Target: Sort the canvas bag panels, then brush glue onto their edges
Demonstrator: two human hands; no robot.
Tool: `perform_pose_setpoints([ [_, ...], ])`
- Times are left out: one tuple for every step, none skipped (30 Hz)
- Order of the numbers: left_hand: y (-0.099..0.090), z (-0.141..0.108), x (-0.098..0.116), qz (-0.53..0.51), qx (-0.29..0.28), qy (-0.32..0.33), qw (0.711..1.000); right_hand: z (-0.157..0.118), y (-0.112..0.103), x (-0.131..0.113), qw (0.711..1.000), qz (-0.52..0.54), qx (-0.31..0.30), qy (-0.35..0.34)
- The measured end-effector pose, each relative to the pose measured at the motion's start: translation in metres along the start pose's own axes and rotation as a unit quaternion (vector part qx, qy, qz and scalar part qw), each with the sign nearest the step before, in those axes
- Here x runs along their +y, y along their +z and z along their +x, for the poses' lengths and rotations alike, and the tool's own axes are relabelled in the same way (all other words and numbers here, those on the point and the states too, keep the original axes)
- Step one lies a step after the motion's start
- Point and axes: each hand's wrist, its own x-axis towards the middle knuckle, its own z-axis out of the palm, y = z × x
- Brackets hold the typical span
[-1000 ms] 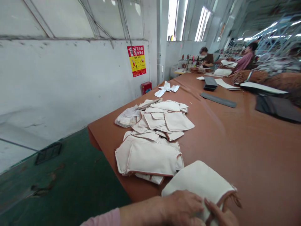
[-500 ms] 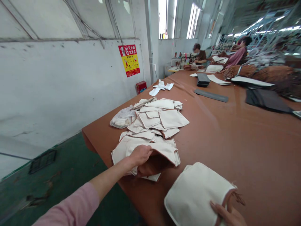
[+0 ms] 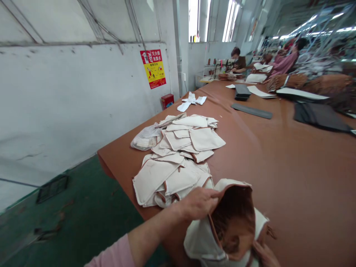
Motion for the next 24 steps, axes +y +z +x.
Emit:
perform_pose_setpoints([
  [-0.019, 0.0, 0.004, -0.027, -0.011, 0.002, 1.0, -0.001, 0.002, 0.001, 1.0, 0.023, -0.004, -0.002],
  [-0.032, 0.001, 0.007, -0.033, -0.019, 0.01, 0.999, -0.003, 0.006, 0.0, 0.999, 0.046, -0.012, -0.008],
  [-0.039, 0.002, 0.009, -0.027, -0.024, 0.017, 0.999, -0.006, 0.011, -0.002, 0.997, 0.066, -0.023, -0.015],
  [-0.037, 0.005, 0.009, -0.01, -0.025, 0.021, 0.999, -0.01, 0.018, -0.005, 0.996, 0.081, -0.031, -0.022],
  [-0.027, 0.008, 0.008, 0.017, -0.021, 0.02, 0.999, -0.013, 0.025, -0.008, 0.995, 0.094, -0.034, -0.031],
  [-0.011, 0.012, 0.005, 0.043, -0.017, 0.017, 0.999, -0.017, 0.033, -0.012, 0.993, 0.107, -0.035, -0.039],
  [0.011, 0.015, 0.002, 0.065, -0.018, 0.012, 0.998, -0.02, 0.039, -0.015, 0.991, 0.122, -0.037, -0.048],
  [0.034, 0.018, -0.002, 0.086, -0.02, 0.008, 0.996, -0.023, 0.046, -0.018, 0.988, 0.14, -0.042, -0.055],
  [0.057, 0.02, -0.005, 0.097, -0.03, 0.006, 0.995, -0.025, 0.051, -0.019, 0.984, 0.159, -0.053, -0.058],
  [0.077, 0.02, -0.009, 0.104, -0.031, 0.004, 0.994, -0.028, 0.056, -0.019, 0.98, 0.179, -0.066, -0.062],
  [0.091, 0.02, -0.013, 0.11, -0.04, 0.01, 0.993, -0.031, 0.059, -0.018, 0.976, 0.193, -0.08, -0.066],
  [0.098, 0.018, -0.017, 0.117, -0.053, 0.021, 0.991, -0.033, 0.062, -0.017, 0.974, 0.197, -0.093, -0.068],
  [0.098, 0.015, -0.023, 0.131, -0.059, 0.029, 0.989, -0.035, 0.064, -0.014, 0.974, 0.192, -0.095, -0.068],
  [0.091, 0.012, -0.03, 0.15, -0.057, 0.031, 0.987, -0.035, 0.065, -0.012, 0.977, 0.181, -0.094, -0.063],
  [0.079, 0.007, -0.04, 0.172, -0.042, 0.02, 0.984, -0.034, 0.065, -0.009, 0.98, 0.168, -0.088, -0.055],
  [0.062, 0.001, -0.053, 0.198, -0.009, -0.006, 0.98, -0.032, 0.063, -0.006, 0.984, 0.155, -0.077, -0.046],
  [0.043, -0.006, -0.067, 0.226, 0.041, -0.048, 0.972, -0.029, 0.061, -0.002, 0.987, 0.143, -0.061, -0.036],
  [0.023, -0.015, -0.083, 0.253, 0.096, -0.097, 0.958, -0.024, 0.058, 0.001, 0.99, 0.13, -0.042, -0.03],
  [0.003, -0.024, -0.1, 0.277, 0.145, -0.146, 0.939, -0.019, 0.055, 0.005, 0.993, 0.115, -0.025, -0.029],
  [-0.016, -0.035, -0.116, 0.3, 0.181, -0.189, 0.917, -0.013, 0.052, 0.009, 0.995, 0.097, -0.011, -0.033],
  [-0.031, -0.045, -0.132, 0.32, 0.206, -0.225, 0.897, -0.007, 0.049, 0.012, 0.996, 0.08, 0.002, -0.039],
  [-0.044, -0.054, -0.146, 0.335, 0.217, -0.249, 0.882, -0.001, 0.047, 0.015, 0.997, 0.061, 0.011, -0.043],
  [-0.054, -0.062, -0.158, 0.347, 0.217, -0.261, 0.874, 0.003, 0.044, 0.018, 0.998, 0.044, 0.021, -0.047],
  [-0.061, -0.068, -0.168, 0.358, 0.21, -0.263, 0.871, 0.007, 0.043, 0.021, 0.998, 0.03, 0.033, -0.05],
])
